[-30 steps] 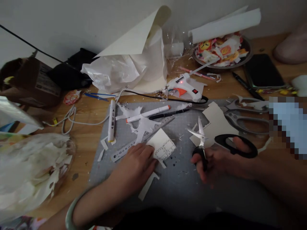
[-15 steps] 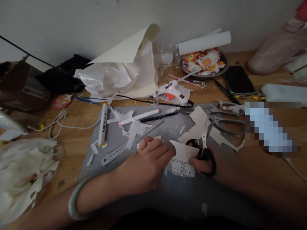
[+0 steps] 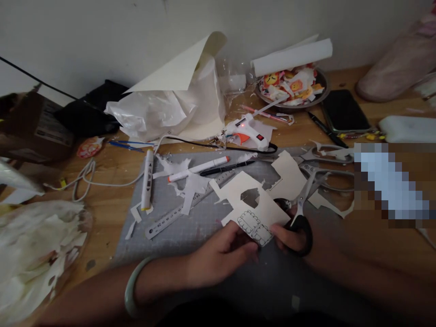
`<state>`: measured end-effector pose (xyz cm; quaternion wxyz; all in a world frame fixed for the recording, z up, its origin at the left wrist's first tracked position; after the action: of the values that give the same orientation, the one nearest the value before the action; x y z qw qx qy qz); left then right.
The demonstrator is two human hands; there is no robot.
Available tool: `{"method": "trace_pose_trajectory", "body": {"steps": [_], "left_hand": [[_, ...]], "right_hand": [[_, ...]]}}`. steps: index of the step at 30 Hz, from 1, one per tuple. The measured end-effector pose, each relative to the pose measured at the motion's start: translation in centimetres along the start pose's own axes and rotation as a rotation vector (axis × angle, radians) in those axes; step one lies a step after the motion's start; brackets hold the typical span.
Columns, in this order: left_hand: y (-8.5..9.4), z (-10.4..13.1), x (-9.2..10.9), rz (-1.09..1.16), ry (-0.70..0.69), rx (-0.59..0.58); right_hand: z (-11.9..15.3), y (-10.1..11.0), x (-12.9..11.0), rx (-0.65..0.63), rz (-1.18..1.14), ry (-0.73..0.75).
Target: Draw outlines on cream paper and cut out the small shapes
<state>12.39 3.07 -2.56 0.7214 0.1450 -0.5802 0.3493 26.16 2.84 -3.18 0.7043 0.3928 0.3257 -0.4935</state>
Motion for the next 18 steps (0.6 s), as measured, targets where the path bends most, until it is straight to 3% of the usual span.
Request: {"method": "trace_pose_trajectory", "body": {"steps": [5,9,14,16,18], "left_hand": [[1.1,-0.2,-0.6,0.070,0.084,0.098],[2.5,-0.7,-0.1,0.089,0.041,0.170],[5.3,-1.0,0.9,-0.032,-0.054,0.303],[6.0,-1.1,1.0,-0.006,-0.069,0.327],[6.6,-1.3,0.8,0.057,-0.066,0.362]], "right_hand": [[-0.3,-0.7,-0.2,-0.097,-0.103,-0.056],[-0.6,-1.4,1.3,-0.253,-0.248,-0.076],[0.1,-3.8,2.7,-0.633,-0.761,-0.084],[1.0,-4.7,2.9,-0.771,-0.830,-0.135],[2.2,-5.4,3.1,-0.896,-0.745,-0.183]]}}
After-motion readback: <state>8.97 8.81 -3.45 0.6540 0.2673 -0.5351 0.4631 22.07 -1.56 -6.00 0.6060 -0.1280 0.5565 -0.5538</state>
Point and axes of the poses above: each hand's wrist, its own z-axis away from the middle knuckle, its own y-axis out of the back of the hand, x = y × z, the point moved 7 cm from there along -z, towards the middle knuckle, and after that the axes turned 2 degrees about -y, right-handed, at the moved point
